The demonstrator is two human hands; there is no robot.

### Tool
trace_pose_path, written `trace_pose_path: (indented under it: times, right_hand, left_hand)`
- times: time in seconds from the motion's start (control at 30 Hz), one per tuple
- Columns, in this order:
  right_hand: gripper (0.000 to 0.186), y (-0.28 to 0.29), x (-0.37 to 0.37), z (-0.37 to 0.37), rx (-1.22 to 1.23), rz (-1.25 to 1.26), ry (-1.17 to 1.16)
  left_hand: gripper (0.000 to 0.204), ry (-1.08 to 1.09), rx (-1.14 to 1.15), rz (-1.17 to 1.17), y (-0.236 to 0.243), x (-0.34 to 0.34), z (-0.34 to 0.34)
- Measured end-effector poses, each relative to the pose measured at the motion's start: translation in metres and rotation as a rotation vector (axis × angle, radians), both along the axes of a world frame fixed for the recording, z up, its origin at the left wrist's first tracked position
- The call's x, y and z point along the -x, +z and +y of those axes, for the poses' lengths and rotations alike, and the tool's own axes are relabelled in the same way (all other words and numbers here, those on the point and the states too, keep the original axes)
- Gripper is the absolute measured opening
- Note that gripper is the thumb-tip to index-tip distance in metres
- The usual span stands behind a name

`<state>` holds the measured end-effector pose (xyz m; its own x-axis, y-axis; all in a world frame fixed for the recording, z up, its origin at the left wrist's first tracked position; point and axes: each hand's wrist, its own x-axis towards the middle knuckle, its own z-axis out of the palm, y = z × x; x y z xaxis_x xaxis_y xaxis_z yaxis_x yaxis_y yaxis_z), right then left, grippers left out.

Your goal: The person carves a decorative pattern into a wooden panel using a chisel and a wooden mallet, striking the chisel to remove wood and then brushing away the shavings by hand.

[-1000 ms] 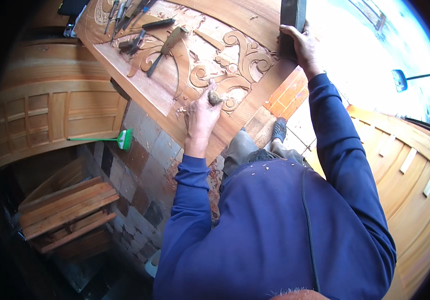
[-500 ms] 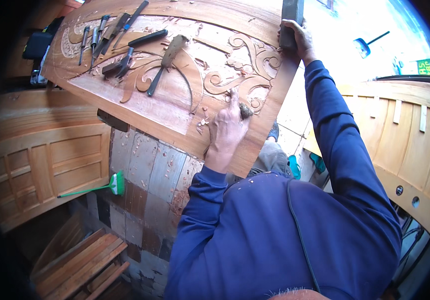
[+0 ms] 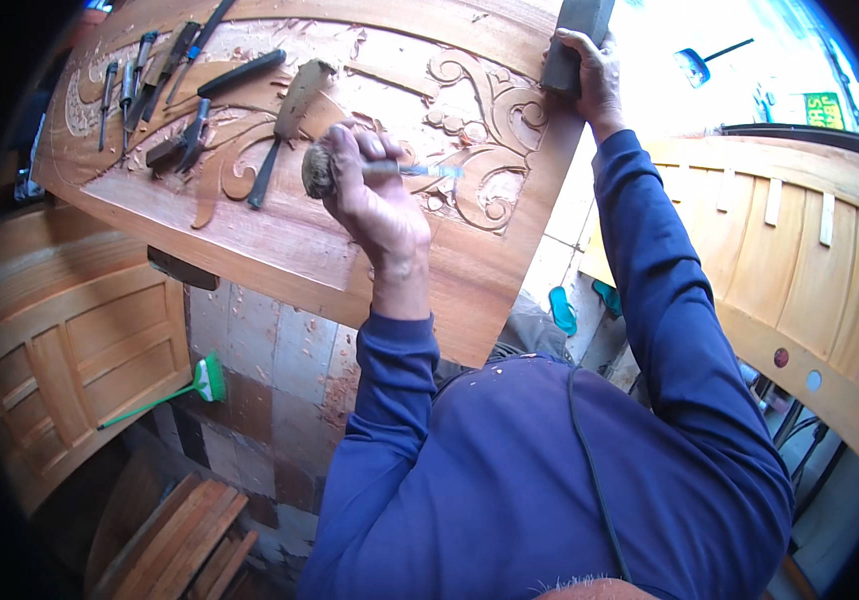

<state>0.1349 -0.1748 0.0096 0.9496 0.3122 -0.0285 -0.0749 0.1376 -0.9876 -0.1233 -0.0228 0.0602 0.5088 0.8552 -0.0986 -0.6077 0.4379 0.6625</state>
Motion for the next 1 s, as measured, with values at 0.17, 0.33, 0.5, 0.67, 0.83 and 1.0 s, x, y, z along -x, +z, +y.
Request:
trace_pose_path:
  times: [0.17,0.33,0.5,0.67,0.83,1.0]
  right_hand:
    - [0.047,0.002,-0.009,-0.018,0.010,0.016,0.046]
    - [0.043,0.002,-0.011,-0.020,-0.009,0.025,0.118]
    - [0.043,0.001,-0.018,-0.022,-0.032,0.056,0.184]
    - [0.045,0.004,-0.020,-0.021,-0.010,0.048,0.174]
    - [0.048,0.010,-0.021,-0.021,-0.006,0.055,0.198]
    - [0.053,0.041,-0.025,-0.011,0.046,-0.222,0.312]
  left_hand:
    - [0.029,0.189,0.163,-0.035,-0.024,-0.040,-0.012]
    - [0.047,0.307,0.252,-0.106,-0.039,-0.054,-0.015]
    - [0.044,0.394,0.208,-0.085,-0.047,-0.065,-0.021]
    - [0.041,0.434,0.202,-0.067,-0.048,-0.072,-0.023]
    - [0.041,0.488,0.218,0.055,-0.034,-0.079,-0.024]
    - [0.041,0.548,0.223,0.044,-0.035,-0.088,-0.020]
